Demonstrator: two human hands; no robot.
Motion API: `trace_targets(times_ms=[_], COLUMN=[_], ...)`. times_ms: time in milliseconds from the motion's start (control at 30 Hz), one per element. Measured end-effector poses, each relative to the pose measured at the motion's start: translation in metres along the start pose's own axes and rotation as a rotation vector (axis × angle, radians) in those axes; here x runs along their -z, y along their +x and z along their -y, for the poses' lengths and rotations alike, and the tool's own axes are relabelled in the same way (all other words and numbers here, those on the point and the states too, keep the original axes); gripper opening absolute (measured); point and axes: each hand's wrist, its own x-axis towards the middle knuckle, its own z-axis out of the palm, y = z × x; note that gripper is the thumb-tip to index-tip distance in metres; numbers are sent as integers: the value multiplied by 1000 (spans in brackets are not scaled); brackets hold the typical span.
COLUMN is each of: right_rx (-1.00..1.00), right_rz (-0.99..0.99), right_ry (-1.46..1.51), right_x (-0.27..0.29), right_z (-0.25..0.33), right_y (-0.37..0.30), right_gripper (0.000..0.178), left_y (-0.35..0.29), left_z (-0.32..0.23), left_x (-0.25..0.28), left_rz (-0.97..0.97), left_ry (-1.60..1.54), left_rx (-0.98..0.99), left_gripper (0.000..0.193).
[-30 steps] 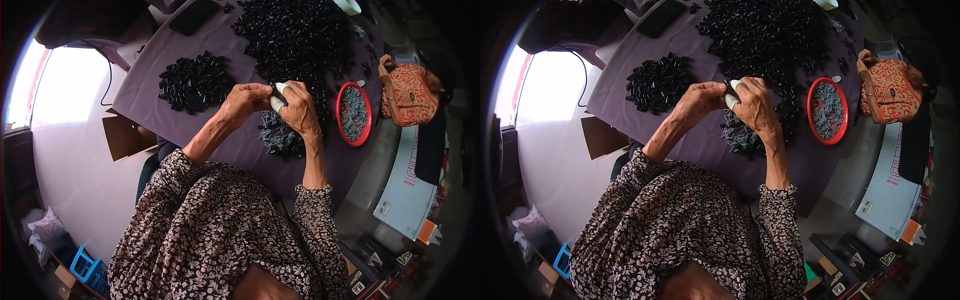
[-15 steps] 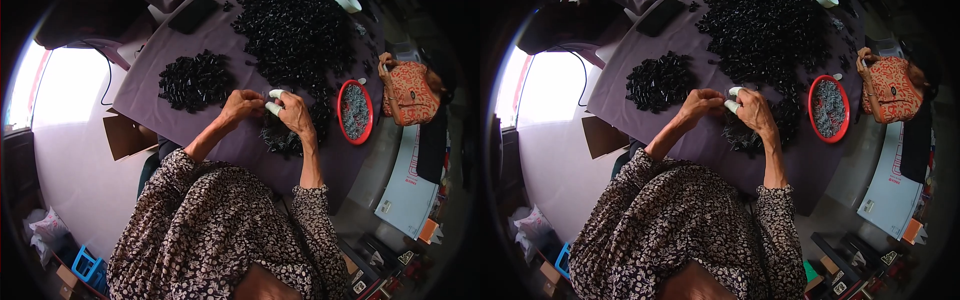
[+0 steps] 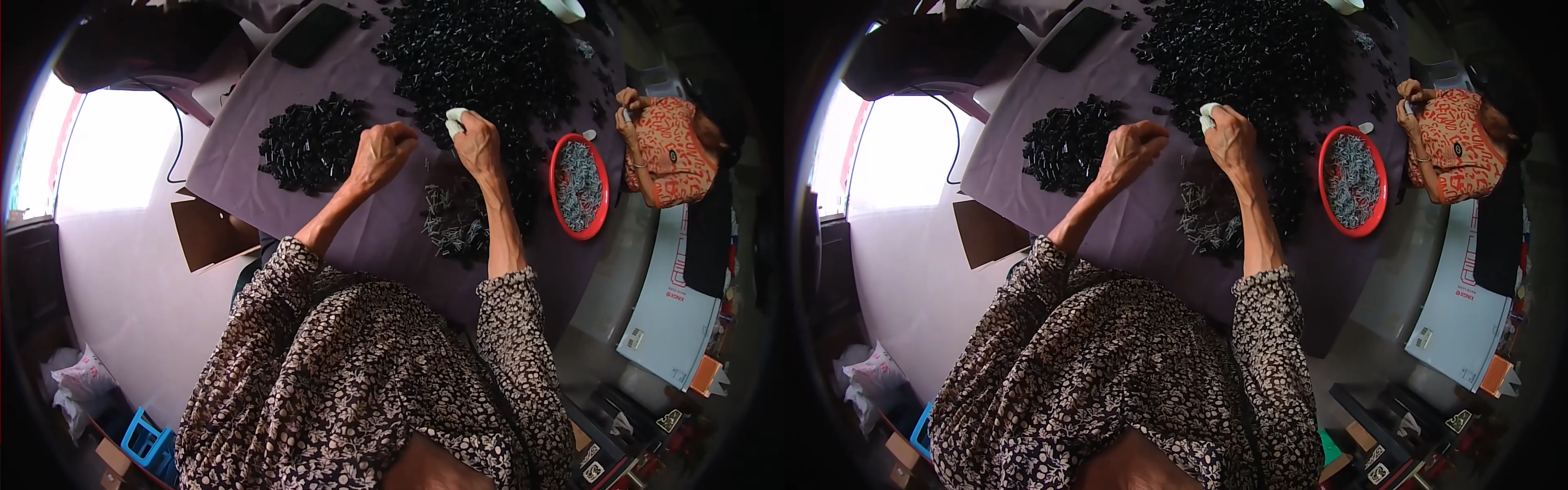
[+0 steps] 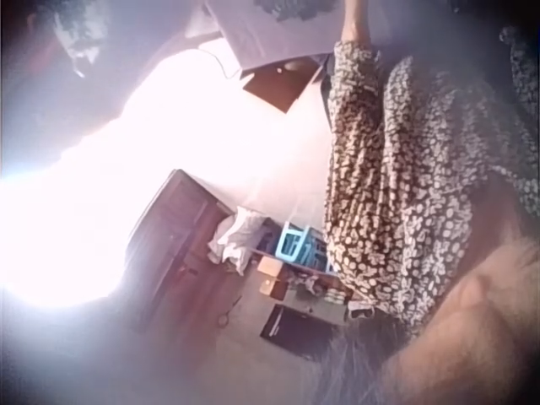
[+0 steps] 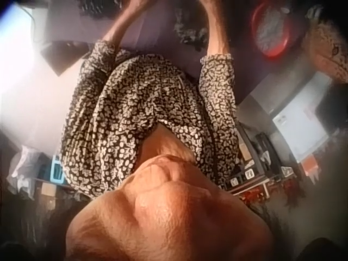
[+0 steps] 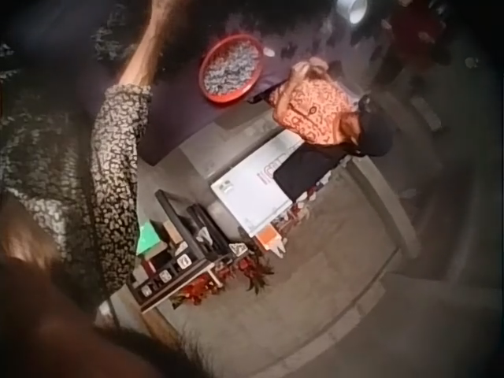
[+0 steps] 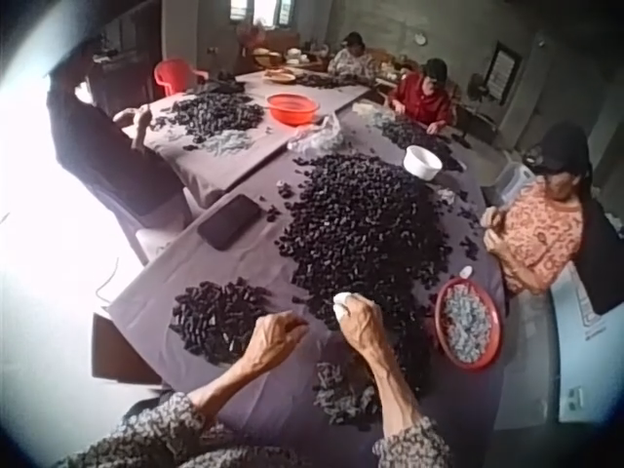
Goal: The person assembles plastic components by repeatedly fitting small grey pieces into black plastic parts by hand.
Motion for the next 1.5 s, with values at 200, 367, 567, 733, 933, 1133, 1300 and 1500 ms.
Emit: trace_targets(times_ms=[200, 367, 567, 733, 933, 1133, 1300, 1500], right_rx=[181, 42, 108, 310, -20, 136, 239, 150], right_rz=[104, 197, 201, 239, 276, 93, 265, 283], right_ry=[-270, -229, -146, -125, 313, 152, -225, -40], right_x=[-14, -13, 12, 28, 28, -13, -45, -37], right_z=[-1, 1, 18, 40, 53, 41, 40, 38], right_y=[21, 23, 6, -11, -13, 26, 46, 43], right_gripper=[7, 6, 6, 9, 16, 17, 8, 5], left_y=[-6, 0, 8, 1, -15, -16, -15, -15], left_z=[-3, 0, 5, -4, 10, 3, -8, -13], left_x=[-4, -4, -9, -7, 2, 26, 36, 43], left_rz=[53, 23, 19, 185, 223, 86, 69, 25], left_ry=[-8, -46, -234, -342, -779, -1142, -1228, -1237], left_rx=[47, 69, 112, 130, 387, 429, 365, 329], left_gripper=[24, 25, 23, 22, 15, 10, 9, 9])
